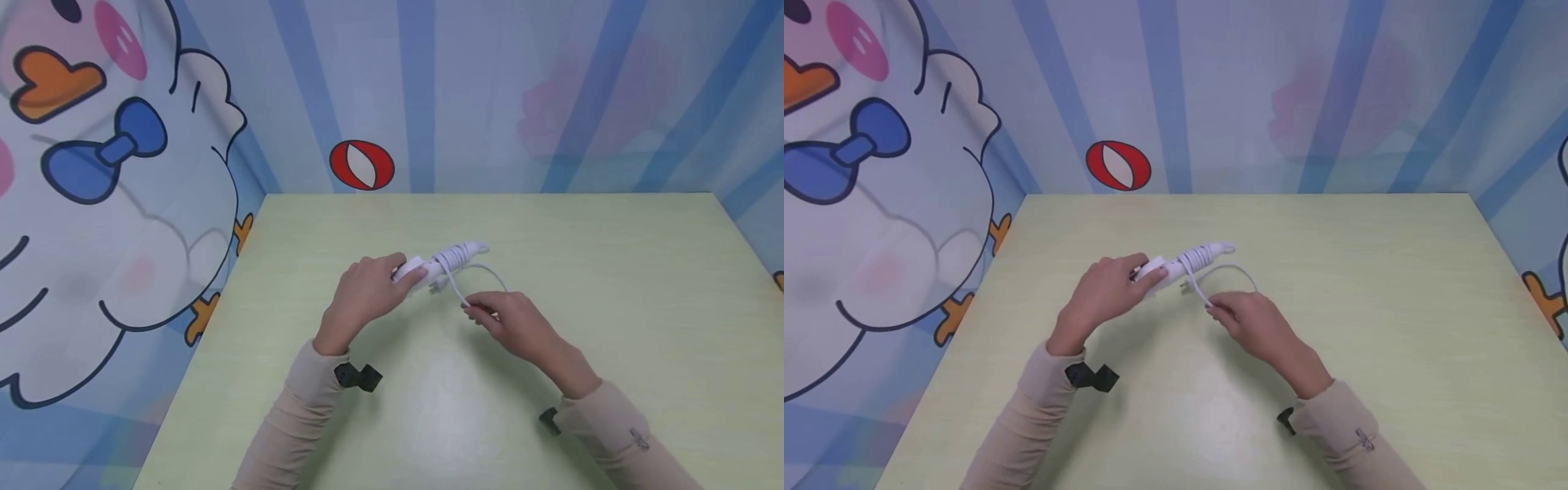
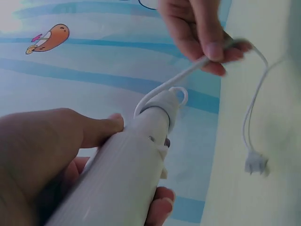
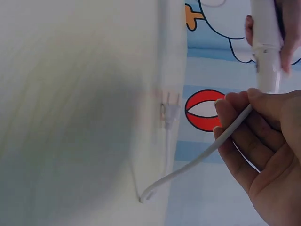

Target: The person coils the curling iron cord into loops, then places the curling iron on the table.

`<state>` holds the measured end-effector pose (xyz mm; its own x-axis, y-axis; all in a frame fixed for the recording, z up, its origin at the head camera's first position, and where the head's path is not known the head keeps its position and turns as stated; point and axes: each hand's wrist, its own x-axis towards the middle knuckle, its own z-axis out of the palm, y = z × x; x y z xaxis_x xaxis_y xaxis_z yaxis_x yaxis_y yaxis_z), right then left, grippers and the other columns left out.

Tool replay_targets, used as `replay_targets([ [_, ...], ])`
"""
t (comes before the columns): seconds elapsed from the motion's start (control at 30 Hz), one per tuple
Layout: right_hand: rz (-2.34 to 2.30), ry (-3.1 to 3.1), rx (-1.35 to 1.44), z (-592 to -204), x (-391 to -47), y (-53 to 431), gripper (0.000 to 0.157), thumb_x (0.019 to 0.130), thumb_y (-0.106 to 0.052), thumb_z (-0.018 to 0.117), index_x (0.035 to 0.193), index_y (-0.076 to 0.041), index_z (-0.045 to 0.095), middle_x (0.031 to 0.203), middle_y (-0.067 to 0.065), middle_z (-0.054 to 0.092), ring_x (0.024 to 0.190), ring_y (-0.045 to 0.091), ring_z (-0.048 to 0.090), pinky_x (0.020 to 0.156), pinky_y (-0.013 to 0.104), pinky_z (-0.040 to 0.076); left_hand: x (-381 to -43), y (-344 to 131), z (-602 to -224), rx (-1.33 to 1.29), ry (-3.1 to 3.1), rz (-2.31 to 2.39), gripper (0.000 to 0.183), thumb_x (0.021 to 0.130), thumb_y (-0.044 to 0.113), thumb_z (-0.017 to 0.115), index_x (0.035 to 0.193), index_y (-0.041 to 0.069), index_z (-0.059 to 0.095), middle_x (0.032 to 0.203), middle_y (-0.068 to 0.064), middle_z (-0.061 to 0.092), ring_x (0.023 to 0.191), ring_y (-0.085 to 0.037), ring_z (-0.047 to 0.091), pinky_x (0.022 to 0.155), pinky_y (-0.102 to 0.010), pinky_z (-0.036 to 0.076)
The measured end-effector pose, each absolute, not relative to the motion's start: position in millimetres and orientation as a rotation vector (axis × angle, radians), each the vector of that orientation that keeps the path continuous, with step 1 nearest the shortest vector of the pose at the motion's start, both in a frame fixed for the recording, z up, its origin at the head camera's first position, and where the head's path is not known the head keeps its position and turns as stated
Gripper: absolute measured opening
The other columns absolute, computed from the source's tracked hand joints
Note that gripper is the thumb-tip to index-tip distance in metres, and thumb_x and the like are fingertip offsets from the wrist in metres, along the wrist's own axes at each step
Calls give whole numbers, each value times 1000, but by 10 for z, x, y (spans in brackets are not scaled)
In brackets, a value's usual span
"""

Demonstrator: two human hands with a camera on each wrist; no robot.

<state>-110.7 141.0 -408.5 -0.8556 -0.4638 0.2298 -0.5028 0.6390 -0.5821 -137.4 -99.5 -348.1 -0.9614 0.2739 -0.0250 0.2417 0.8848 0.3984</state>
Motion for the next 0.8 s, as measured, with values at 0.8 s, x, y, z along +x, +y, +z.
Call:
replay_targets([
  [0.8,1288,-2660,745,-4189,-1221,1529,13,85,-6,70,97,-5,67,95,8,71,91,20,66,80,38,52,-1270,-1040,-3355,824,2471,955,23,95,47,53,93,24,59,80,4,61,71,-13,59,63,-29,49],
])
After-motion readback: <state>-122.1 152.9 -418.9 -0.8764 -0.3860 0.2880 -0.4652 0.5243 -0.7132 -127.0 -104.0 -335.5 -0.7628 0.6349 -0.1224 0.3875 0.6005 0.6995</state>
